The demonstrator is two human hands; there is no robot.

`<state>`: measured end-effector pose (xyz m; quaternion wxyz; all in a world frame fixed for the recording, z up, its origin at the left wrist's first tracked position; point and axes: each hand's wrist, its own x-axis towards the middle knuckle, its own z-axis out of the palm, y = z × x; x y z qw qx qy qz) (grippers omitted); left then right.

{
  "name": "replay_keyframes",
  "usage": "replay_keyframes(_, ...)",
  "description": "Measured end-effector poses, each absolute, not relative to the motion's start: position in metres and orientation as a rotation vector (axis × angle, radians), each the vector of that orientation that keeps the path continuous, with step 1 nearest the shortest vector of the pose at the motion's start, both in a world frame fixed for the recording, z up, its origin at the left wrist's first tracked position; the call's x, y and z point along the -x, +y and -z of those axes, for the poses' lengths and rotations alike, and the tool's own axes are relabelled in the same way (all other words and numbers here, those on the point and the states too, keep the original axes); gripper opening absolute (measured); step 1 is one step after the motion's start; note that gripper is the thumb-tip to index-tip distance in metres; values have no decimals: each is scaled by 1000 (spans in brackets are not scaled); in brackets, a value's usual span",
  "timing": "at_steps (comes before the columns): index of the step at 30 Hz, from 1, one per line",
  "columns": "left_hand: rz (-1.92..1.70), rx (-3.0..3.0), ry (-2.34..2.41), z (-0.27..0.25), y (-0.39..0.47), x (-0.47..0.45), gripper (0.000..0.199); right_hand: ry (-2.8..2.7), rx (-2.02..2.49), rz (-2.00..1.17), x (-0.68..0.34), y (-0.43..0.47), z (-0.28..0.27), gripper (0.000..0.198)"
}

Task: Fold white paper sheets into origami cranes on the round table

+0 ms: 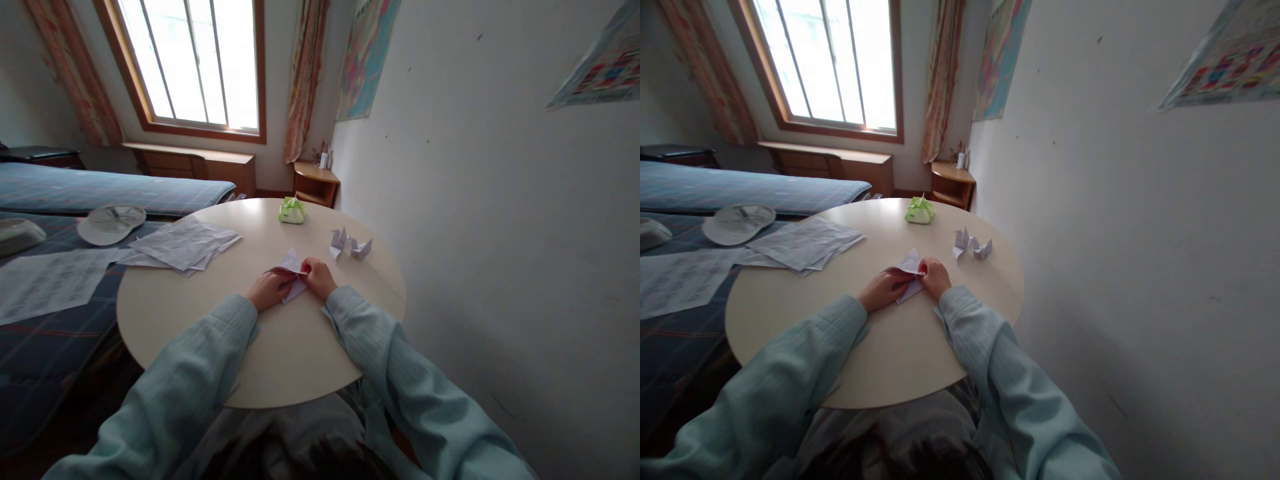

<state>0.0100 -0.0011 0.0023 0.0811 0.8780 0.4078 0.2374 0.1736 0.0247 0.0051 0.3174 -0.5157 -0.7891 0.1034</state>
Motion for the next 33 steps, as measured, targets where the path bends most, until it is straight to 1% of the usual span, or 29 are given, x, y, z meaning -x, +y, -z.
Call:
replay_keyframes(6,-630,-2698,1199,1,3,-10,40,-2006,1277,-274,-173,24,-3,9)
replay_keyframes(11,-682,-2632,1258,4,3,-10,41,-1960,1211,-282,-172,25,-4,12)
replay_keyframes(17,-630,-2578,1324,3,2,-12,43,-1895,1264,-238,-173,23,-9,9)
replay_keyframes(19,-629,-2539,1334,1,2,-12,49,-1858,1313,-217,-174,23,-10,8)
replay_keyframes(23,-646,-2463,1306,1,2,-12,67,-1817,1417,-237,-174,23,-9,16)
replay_keyframes(27,-685,-2436,1285,5,5,-11,71,-1865,1531,-303,-173,21,-10,18)
replay_keyframes(33,-688,-2464,1267,10,7,-10,71,-1946,1600,-283,-171,18,-11,7)
